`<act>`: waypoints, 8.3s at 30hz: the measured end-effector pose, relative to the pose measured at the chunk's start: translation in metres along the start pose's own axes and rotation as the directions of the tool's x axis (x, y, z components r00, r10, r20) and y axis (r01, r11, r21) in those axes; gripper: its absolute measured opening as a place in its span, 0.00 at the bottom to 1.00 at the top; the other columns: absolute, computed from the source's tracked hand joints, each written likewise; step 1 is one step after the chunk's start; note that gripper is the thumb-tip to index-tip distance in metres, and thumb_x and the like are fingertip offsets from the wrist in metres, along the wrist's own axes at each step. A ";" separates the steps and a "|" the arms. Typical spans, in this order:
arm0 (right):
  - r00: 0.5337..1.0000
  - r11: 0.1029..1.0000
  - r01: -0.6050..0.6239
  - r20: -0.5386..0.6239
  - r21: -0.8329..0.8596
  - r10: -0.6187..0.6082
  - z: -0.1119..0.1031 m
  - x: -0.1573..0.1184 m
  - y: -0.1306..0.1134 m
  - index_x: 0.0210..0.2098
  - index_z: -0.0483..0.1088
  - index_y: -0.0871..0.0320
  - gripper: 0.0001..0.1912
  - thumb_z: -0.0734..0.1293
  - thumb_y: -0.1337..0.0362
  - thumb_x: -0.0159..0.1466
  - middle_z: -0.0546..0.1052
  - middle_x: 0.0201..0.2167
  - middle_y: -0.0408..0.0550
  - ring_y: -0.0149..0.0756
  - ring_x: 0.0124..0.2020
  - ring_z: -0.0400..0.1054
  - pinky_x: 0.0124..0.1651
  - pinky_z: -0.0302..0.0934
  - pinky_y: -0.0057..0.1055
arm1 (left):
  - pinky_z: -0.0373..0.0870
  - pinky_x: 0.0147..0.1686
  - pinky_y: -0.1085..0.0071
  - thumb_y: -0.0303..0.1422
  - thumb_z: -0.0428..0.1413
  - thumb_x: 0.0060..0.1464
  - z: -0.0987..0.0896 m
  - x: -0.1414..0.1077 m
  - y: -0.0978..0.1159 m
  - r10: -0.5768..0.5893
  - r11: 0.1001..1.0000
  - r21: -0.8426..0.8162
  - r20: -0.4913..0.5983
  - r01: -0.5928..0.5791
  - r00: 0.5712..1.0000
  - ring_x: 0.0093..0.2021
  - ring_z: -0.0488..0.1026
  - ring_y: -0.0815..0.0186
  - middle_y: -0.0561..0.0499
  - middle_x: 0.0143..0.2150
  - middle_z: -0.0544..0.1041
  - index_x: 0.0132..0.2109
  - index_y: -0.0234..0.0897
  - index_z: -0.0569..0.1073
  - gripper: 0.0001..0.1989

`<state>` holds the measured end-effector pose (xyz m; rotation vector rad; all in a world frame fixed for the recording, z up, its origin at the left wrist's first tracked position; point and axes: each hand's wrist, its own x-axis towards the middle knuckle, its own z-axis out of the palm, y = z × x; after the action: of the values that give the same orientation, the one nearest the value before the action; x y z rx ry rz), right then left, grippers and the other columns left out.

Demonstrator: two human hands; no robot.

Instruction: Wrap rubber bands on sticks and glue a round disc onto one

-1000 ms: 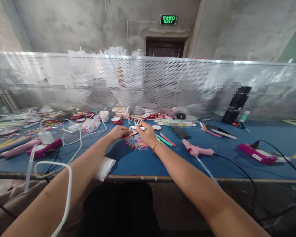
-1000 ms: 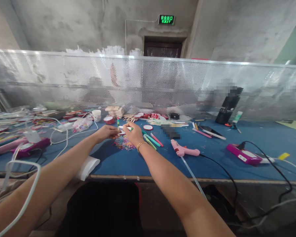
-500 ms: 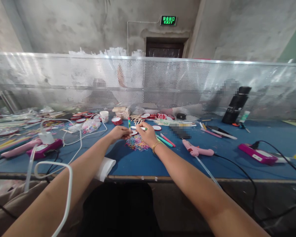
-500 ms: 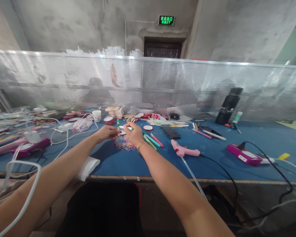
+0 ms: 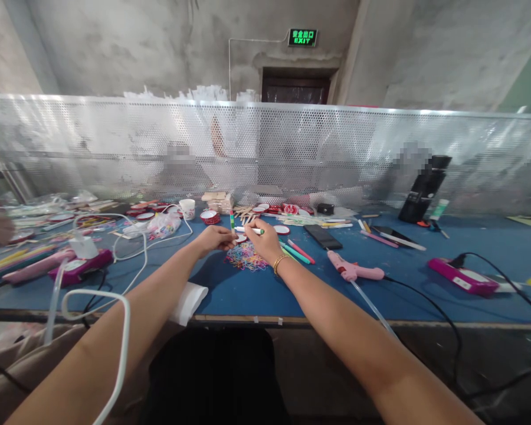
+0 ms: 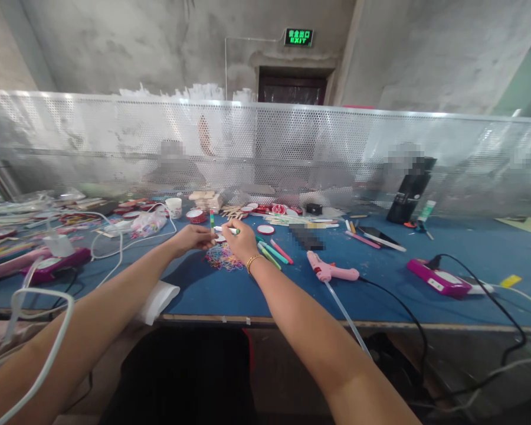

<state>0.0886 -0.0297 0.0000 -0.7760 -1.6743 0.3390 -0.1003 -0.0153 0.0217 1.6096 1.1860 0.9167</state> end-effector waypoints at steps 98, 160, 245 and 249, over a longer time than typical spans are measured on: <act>1.000 0.999 -0.026 -0.011 0.046 0.026 -0.002 0.002 -0.001 0.29 0.68 0.55 0.12 0.59 0.57 0.62 0.76 0.30 0.44 0.35 0.36 0.69 0.43 0.61 0.30 | 0.67 0.27 0.74 0.48 0.66 0.35 0.000 0.002 -0.007 0.013 1.000 0.020 0.047 -0.014 0.999 0.25 0.71 0.71 0.48 0.27 0.77 0.31 0.32 0.77 0.22; 1.000 0.999 -0.018 -0.012 0.050 0.018 -0.002 0.002 0.001 0.28 0.68 0.56 0.11 0.60 0.58 0.61 0.75 0.30 0.43 0.34 0.35 0.67 0.43 0.59 0.29 | 0.66 0.29 0.74 0.46 0.65 0.40 -0.001 0.001 -0.003 0.018 1.000 0.014 0.034 -0.019 0.999 0.25 0.69 0.73 0.50 0.25 0.76 0.29 0.32 0.77 0.19; 0.999 1.000 -0.025 0.043 0.012 0.025 -0.003 0.002 -0.002 0.28 0.69 0.56 0.11 0.59 0.60 0.61 0.74 0.28 0.42 0.33 0.33 0.67 0.41 0.59 0.28 | 0.67 0.26 0.74 0.45 0.66 0.37 0.002 -0.001 -0.001 0.003 0.999 0.050 0.038 -0.005 0.999 0.24 0.71 0.70 0.48 0.25 0.77 0.27 0.32 0.78 0.19; 0.999 0.999 -0.043 0.000 -0.008 0.043 -0.004 0.003 -0.002 0.26 0.68 0.56 0.11 0.60 0.60 0.60 0.74 0.27 0.42 0.34 0.33 0.67 0.40 0.59 0.29 | 0.67 0.27 0.75 0.45 0.66 0.38 0.000 0.000 -0.002 0.006 0.999 0.039 0.037 -0.008 0.999 0.25 0.71 0.71 0.48 0.25 0.77 0.28 0.32 0.78 0.18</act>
<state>0.0915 -0.0303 0.0046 -0.8189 -1.6616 0.3632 -0.1008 -0.0148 0.0197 1.6558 1.1798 0.8691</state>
